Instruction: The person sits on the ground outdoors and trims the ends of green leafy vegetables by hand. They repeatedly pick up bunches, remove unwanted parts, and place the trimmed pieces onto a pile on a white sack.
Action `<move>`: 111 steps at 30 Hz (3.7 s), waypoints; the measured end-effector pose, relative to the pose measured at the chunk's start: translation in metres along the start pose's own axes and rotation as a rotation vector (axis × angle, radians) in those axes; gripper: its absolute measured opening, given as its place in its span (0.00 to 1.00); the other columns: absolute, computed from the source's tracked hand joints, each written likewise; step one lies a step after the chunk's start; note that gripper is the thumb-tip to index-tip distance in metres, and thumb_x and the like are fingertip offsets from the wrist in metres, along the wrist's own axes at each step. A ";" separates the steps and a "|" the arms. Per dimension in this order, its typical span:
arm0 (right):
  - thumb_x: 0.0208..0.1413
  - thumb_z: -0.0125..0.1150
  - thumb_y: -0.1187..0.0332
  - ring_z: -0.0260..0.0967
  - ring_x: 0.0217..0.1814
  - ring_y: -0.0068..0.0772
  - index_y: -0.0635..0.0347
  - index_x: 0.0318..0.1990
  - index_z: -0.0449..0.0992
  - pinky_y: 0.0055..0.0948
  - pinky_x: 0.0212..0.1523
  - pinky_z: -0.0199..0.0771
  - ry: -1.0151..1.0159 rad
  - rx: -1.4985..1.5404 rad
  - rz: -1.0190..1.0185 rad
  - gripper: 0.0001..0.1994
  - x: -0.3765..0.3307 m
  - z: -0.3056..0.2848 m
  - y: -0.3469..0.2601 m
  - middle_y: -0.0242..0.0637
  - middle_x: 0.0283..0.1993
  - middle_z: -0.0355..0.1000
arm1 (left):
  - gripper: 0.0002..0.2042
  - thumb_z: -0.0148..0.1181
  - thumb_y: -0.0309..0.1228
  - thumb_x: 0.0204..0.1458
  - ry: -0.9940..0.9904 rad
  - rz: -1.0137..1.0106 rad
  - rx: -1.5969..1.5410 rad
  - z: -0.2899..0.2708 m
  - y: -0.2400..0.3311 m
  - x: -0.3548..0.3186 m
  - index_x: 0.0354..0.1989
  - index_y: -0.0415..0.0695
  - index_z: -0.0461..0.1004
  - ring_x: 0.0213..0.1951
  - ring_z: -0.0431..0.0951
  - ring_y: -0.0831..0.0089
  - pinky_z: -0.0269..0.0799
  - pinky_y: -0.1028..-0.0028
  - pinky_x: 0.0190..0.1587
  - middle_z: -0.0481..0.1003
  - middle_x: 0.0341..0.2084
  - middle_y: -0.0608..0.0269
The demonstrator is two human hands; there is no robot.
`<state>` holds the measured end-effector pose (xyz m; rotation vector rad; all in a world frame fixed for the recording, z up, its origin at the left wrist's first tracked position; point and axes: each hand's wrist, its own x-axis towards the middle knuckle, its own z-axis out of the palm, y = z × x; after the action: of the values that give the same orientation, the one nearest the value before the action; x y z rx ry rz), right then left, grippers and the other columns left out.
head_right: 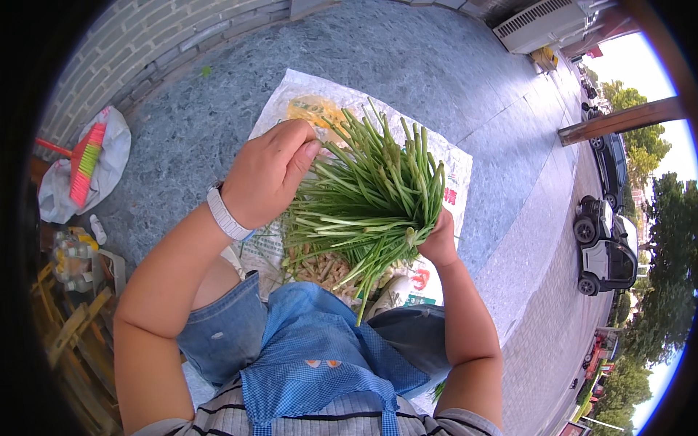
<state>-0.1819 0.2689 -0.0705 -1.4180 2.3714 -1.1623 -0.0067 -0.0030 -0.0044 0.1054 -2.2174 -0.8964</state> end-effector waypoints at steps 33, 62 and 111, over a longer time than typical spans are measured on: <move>0.41 0.70 0.78 0.73 0.36 0.34 0.61 0.42 0.74 0.30 0.42 0.73 -0.061 0.058 0.053 0.18 0.006 0.006 -0.017 0.38 0.35 0.75 | 0.14 0.72 0.35 0.42 -0.108 0.155 -0.039 0.004 0.023 -0.001 0.29 0.41 0.74 0.26 0.74 0.68 0.68 0.70 0.31 0.73 0.24 0.62; 0.45 0.69 0.76 0.68 0.31 0.28 0.61 0.34 0.70 0.28 0.37 0.70 -0.073 0.014 0.100 0.12 0.004 0.001 -0.004 0.36 0.30 0.72 | 0.15 0.69 0.33 0.48 -0.084 -0.120 -0.281 0.005 0.027 -0.002 0.40 0.40 0.72 0.28 0.76 0.74 0.69 0.76 0.28 0.76 0.28 0.64; 0.38 0.69 0.72 0.72 0.39 0.51 0.58 0.41 0.70 0.42 0.39 0.71 0.008 -0.250 -0.124 0.20 -0.001 -0.018 -0.001 0.43 0.35 0.73 | 0.08 0.58 0.26 0.49 -0.488 0.070 0.114 0.014 0.007 -0.005 0.37 0.44 0.68 0.29 0.75 0.53 0.71 0.60 0.28 0.70 0.31 0.58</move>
<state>-0.1886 0.2792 -0.0577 -1.6601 2.5397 -0.9228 -0.0113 0.0123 -0.0099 -0.1535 -2.7052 -0.8194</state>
